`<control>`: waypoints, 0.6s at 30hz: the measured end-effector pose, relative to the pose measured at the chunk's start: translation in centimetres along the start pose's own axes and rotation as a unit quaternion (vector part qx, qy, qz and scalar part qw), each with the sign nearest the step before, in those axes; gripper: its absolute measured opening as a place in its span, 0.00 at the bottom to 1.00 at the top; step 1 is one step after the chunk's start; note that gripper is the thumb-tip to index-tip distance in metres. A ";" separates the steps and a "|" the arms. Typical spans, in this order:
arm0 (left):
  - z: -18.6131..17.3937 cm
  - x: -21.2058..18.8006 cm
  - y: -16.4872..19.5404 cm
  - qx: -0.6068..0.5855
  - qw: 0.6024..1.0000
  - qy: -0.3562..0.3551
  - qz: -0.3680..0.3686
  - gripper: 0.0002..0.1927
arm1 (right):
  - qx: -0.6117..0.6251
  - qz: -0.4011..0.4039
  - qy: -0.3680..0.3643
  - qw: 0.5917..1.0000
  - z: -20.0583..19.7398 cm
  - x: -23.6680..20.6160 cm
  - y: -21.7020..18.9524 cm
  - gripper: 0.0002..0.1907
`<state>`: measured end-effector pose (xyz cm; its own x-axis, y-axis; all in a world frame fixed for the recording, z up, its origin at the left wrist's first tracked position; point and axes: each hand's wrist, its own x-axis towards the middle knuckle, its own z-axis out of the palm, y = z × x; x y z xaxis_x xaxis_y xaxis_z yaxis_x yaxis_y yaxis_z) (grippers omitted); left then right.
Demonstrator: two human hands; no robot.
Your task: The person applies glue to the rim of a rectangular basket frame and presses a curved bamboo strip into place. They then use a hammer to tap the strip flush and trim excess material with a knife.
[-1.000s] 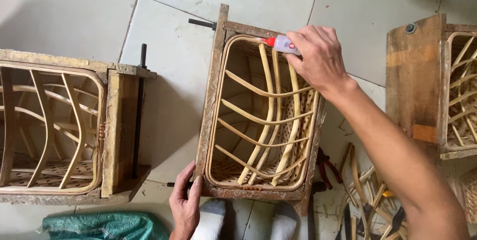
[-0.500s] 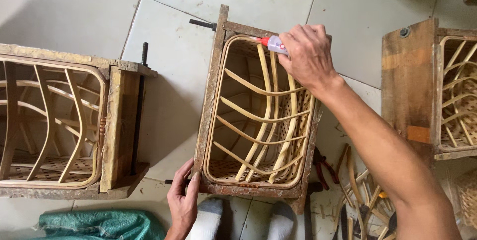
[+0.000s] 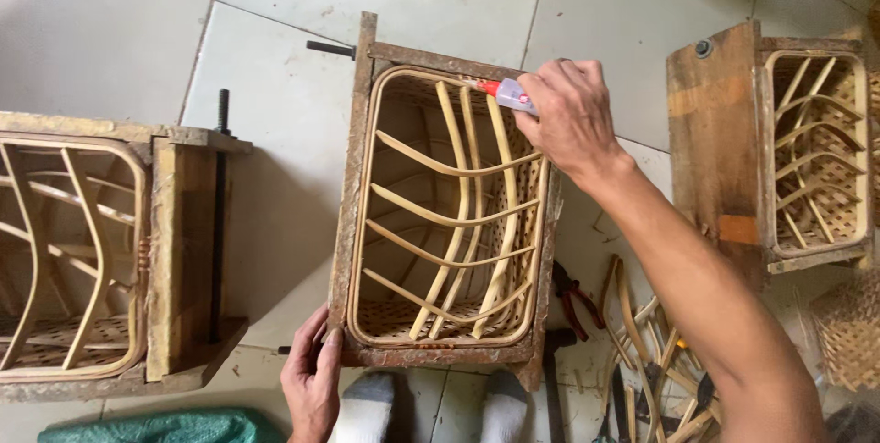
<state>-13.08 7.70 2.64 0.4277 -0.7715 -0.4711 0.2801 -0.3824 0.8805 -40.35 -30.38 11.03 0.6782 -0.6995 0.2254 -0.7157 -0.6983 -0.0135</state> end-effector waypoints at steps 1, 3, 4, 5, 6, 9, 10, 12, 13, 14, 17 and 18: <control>0.5 -0.3 -0.3 -0.001 1.000 0.002 -0.004 0.23 | -0.004 0.001 -0.001 1.000 -0.2 -0.6 0.6 0.11; 1.4 -0.7 -0.9 0.000 1.000 0.007 -0.008 0.23 | 0.004 0.009 -0.003 1.000 -0.6 -1.7 1.8 0.11; 1.9 -0.8 -1.1 0.002 1.000 0.011 -0.006 0.23 | 0.015 0.016 -0.003 1.000 -0.9 -2.2 2.5 0.10; 2.4 -1.0 -1.3 0.003 1.000 0.014 -0.005 0.23 | 0.026 0.023 -0.004 0.999 -1.3 -2.6 3.2 0.10; 3.0 -1.1 -1.5 0.000 1.000 0.019 -0.008 0.23 | 0.024 0.029 -0.004 0.999 -1.7 -3.4 4.0 0.11; 5.2 -1.6 -2.0 -0.005 1.000 0.028 -0.013 0.22 | 0.013 0.040 -0.001 0.999 -3.1 -5.9 6.6 0.12; 6.1 -1.8 -2.1 -0.007 0.999 0.028 -0.013 0.22 | 0.005 0.038 0.001 0.999 -3.3 -6.6 7.4 0.12; 7.7 -2.3 -2.3 -0.011 0.999 0.029 -0.015 0.22 | -0.007 0.034 0.003 0.999 -3.4 -7.9 9.0 0.12; 8.4 -2.5 -2.4 -0.014 0.999 0.031 -0.018 0.22 | -0.010 0.031 0.002 0.999 -3.3 -8.4 9.8 0.11; 8.9 -2.8 -2.5 -0.017 0.999 0.033 -0.021 0.22 | -0.011 0.028 0.001 1.000 -3.1 -8.8 10.5 0.11; 9.8 -3.4 -2.8 -0.027 0.998 0.036 -0.036 0.23 | -0.017 0.028 -0.012 0.999 -2.6 -10.0 12.1 0.10; 9.9 -3.5 -3.0 -0.027 0.998 0.038 -0.043 0.23 | -0.015 0.032 -0.017 0.999 -2.5 -10.3 12.4 0.09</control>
<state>-23.94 6.49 2.21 0.4636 -0.6949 -0.5497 0.3636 -0.4166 0.8332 -56.65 -31.48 10.92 0.6359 -0.7475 0.1920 -0.7620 -0.6476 0.0022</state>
